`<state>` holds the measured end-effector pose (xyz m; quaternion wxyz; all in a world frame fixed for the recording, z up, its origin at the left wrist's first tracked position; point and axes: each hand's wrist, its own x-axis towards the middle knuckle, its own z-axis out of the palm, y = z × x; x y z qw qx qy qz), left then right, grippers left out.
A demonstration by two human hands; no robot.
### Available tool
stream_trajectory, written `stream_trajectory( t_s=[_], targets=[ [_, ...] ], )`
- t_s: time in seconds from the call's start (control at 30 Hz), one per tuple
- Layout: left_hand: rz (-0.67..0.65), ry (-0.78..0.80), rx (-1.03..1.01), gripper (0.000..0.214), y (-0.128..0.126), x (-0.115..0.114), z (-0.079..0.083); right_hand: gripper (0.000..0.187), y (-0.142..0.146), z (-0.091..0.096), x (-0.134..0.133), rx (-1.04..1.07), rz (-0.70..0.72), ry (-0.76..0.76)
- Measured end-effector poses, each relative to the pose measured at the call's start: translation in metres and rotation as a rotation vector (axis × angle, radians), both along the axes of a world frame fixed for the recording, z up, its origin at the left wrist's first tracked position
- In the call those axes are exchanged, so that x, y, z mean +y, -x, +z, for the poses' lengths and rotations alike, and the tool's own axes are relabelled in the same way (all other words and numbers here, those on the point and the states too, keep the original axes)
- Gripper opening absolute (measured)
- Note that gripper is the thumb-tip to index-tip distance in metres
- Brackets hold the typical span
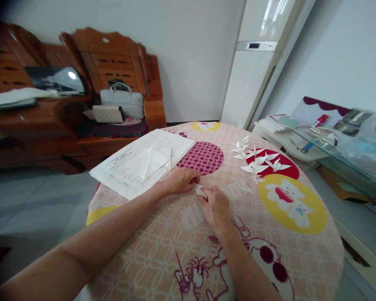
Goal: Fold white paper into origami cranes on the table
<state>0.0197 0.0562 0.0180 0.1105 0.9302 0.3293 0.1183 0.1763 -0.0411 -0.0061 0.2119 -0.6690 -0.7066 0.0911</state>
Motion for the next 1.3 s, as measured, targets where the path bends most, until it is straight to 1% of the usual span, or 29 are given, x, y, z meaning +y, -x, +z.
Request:
stream_trajectory(
  t_s=[0.07,0.17,0.27,0.37,0.5,0.63,0.73,0.83,0.9,0.97,1.1,1.23,1.3],
  targets=[
    [0.008,0.060,-0.050,0.020,0.003,0.004,0.000,0.021,0.001,0.001,-0.001,-0.053,0.013,0.007],
    [-0.019,0.114,-0.125,0.025,0.009,0.010,-0.002,0.021,0.002,0.002,-0.001,-0.090,0.021,0.021],
    [0.019,0.080,-0.209,0.028,0.013,0.011,-0.002,0.021,0.002,0.001,-0.001,-0.106,0.030,0.030],
    [0.059,0.025,-0.292,0.027,0.013,0.002,-0.004,0.022,0.003,0.001,-0.001,-0.113,0.034,0.037],
    [-0.033,0.009,-0.362,0.031,0.009,-0.020,-0.011,0.025,0.004,0.004,-0.003,-0.107,0.034,0.031],
    [-0.113,0.026,-0.242,0.029,0.009,-0.034,-0.019,0.021,0.003,0.007,-0.004,-0.063,0.035,0.022],
    [-0.151,-0.004,-0.117,0.024,0.011,-0.036,-0.019,0.019,-0.002,0.004,-0.003,0.071,0.023,0.018],
    [-0.163,-0.051,0.005,0.023,0.011,-0.039,-0.016,0.022,-0.010,-0.001,-0.003,0.252,-0.070,-0.002],
    [-0.152,-0.098,0.090,0.021,0.009,-0.044,-0.013,0.023,-0.015,-0.003,-0.003,0.291,-0.125,-0.019],
    [-0.131,-0.146,0.154,0.019,0.007,-0.051,-0.010,0.024,-0.017,-0.003,-0.004,0.266,-0.130,-0.034],
    [-0.117,-0.185,0.202,0.023,0.003,-0.060,-0.009,0.026,-0.014,0.000,-0.004,0.197,-0.068,-0.046],
    [-0.074,-0.231,0.194,0.035,0.001,-0.062,-0.012,0.027,-0.009,0.004,-0.001,0.069,-0.034,-0.029],
    [-0.062,-0.245,0.206,0.036,0.000,-0.061,-0.013,0.026,-0.008,0.004,0.000,-0.006,-0.041,0.000]
  ],
)
